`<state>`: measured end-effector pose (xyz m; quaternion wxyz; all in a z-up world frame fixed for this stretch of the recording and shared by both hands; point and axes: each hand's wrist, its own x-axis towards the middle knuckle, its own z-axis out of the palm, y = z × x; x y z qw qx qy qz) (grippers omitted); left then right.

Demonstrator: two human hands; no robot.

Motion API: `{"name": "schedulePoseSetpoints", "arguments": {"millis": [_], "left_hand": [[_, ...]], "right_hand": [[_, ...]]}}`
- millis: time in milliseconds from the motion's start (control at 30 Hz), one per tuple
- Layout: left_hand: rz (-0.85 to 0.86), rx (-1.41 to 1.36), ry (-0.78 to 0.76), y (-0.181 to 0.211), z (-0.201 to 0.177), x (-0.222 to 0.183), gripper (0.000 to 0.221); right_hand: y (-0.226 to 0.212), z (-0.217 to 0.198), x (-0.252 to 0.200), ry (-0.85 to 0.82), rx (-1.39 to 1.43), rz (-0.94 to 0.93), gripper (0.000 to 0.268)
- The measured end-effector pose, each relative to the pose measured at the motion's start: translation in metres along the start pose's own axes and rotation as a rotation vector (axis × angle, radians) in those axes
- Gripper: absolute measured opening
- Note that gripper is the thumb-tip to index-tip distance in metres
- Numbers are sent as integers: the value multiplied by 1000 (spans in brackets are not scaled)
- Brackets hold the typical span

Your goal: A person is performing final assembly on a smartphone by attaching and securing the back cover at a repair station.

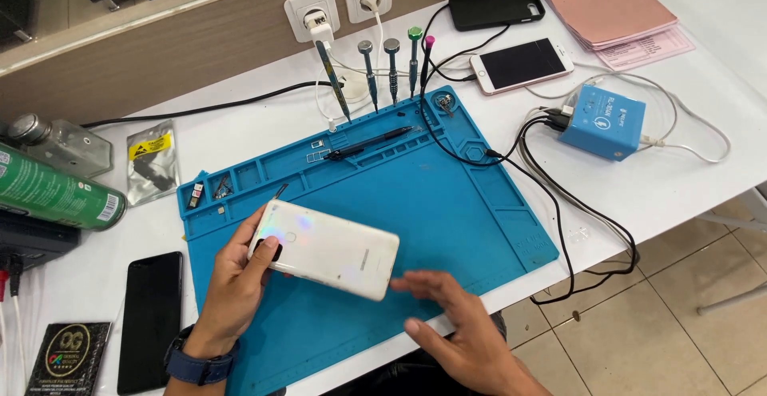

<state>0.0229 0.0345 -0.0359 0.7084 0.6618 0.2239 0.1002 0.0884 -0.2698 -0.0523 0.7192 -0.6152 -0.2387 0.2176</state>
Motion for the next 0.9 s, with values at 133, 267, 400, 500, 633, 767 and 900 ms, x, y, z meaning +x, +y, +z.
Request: {"name": "schedulePoseSetpoints", "arguments": {"millis": [133,267,400,500,633,767,900], "left_hand": [[-101,193,-4,5,2,0,67],[-213,231,-98,9,5,0,68],[-154,340,-142,11,3,1,71],[-63,717,-107,7,7,-3,68],[100,997,-103,-4,17,-3,75],[93,1235,-98,-13,27,-2,104],[309,1340,-50,-33,18,2,102]], "right_hand": [[8,-66,-19,8,-907,-338,42],[5,-121,-17,63,-1238,-444,49],[-8,-148,-4,-19,-1360,-464,57],[-15,-149,5,-151,-1380,-484,50],[-2,-147,-1,-148,-1333,-611,34],[7,-146,-4,-70,-1304,-638,30],[-10,-153,6,-120,-1228,-454,32]]}}
